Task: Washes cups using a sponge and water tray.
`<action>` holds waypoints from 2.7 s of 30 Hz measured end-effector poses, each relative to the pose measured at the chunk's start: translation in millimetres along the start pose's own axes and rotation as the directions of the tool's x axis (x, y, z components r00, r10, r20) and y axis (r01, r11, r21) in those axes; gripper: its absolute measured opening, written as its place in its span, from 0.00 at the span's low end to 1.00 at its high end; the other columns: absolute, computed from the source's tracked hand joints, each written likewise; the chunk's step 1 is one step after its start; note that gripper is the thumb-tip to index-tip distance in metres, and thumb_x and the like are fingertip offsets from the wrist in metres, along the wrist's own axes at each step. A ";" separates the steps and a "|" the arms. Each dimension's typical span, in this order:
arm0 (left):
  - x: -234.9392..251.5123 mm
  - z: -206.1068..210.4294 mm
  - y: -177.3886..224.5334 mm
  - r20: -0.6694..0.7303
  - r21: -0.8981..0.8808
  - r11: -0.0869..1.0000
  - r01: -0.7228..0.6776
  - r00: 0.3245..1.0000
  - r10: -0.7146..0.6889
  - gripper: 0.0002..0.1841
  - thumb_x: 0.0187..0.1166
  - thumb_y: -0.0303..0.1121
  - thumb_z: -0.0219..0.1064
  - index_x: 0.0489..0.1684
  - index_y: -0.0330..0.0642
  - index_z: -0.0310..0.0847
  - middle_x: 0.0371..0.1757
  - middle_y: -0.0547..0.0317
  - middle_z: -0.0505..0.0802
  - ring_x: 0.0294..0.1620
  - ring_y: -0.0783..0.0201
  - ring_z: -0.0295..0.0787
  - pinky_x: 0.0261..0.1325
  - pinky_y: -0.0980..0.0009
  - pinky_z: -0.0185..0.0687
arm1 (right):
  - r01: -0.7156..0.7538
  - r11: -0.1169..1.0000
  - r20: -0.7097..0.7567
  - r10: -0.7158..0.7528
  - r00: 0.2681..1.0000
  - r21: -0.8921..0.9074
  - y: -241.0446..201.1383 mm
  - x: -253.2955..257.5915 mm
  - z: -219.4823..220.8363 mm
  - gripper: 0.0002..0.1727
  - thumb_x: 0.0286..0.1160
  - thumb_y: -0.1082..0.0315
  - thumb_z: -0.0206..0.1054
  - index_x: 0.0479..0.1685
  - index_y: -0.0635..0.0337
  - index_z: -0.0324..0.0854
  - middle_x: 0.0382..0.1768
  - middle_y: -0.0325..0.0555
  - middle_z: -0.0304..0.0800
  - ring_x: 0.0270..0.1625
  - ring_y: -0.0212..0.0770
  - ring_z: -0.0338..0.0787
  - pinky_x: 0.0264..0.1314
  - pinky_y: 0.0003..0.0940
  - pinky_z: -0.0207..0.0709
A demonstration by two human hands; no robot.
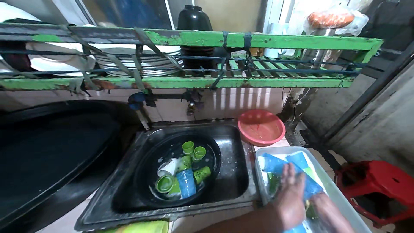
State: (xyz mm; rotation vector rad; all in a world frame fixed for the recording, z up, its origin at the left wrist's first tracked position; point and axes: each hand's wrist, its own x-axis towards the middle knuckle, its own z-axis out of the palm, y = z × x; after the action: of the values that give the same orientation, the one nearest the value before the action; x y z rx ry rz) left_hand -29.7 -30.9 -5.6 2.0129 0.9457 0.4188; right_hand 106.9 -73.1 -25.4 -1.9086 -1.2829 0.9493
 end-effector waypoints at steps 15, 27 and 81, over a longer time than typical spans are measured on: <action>20.4 -17.8 16.0 0.126 0.032 0.996 0.086 0.988 -0.090 0.50 0.68 0.37 0.78 0.95 0.51 0.51 0.76 0.40 0.81 0.67 0.42 0.86 0.65 0.43 0.84 | 0.187 0.972 -0.268 -0.219 0.938 -0.141 -26.1 1.1 -34.4 0.26 0.82 0.54 0.62 0.71 0.64 0.81 0.59 0.62 0.90 0.59 0.55 0.91 0.64 0.59 0.80; 16.1 -10.9 12.0 0.045 -0.592 0.796 0.125 0.991 -0.122 0.55 0.65 0.29 0.80 0.95 0.45 0.44 0.83 0.35 0.72 0.79 0.48 0.77 0.77 0.52 0.77 | 0.309 0.945 -0.375 -0.248 0.893 0.110 -31.4 23.8 -21.4 0.15 0.77 0.64 0.60 0.46 0.65 0.88 0.39 0.44 0.92 0.41 0.34 0.89 0.47 0.35 0.83; 49.3 0.7 -14.7 -0.398 -0.547 0.811 -0.208 0.917 -0.033 0.34 0.67 0.28 0.78 0.73 0.25 0.69 0.70 0.33 0.83 0.70 0.52 0.83 0.73 0.61 0.81 | 0.162 0.759 -0.276 0.024 0.961 0.631 34.4 -35.2 -25.1 0.29 0.90 0.62 0.43 0.84 0.72 0.58 0.66 0.47 0.83 0.61 0.29 0.87 0.66 0.33 0.83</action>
State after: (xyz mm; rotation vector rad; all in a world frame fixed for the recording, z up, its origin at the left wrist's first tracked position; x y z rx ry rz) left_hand -3.6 11.0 -20.5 1.4265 0.8200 1.0630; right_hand 135.1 -120.0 -32.8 -1.3613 -0.7153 0.9027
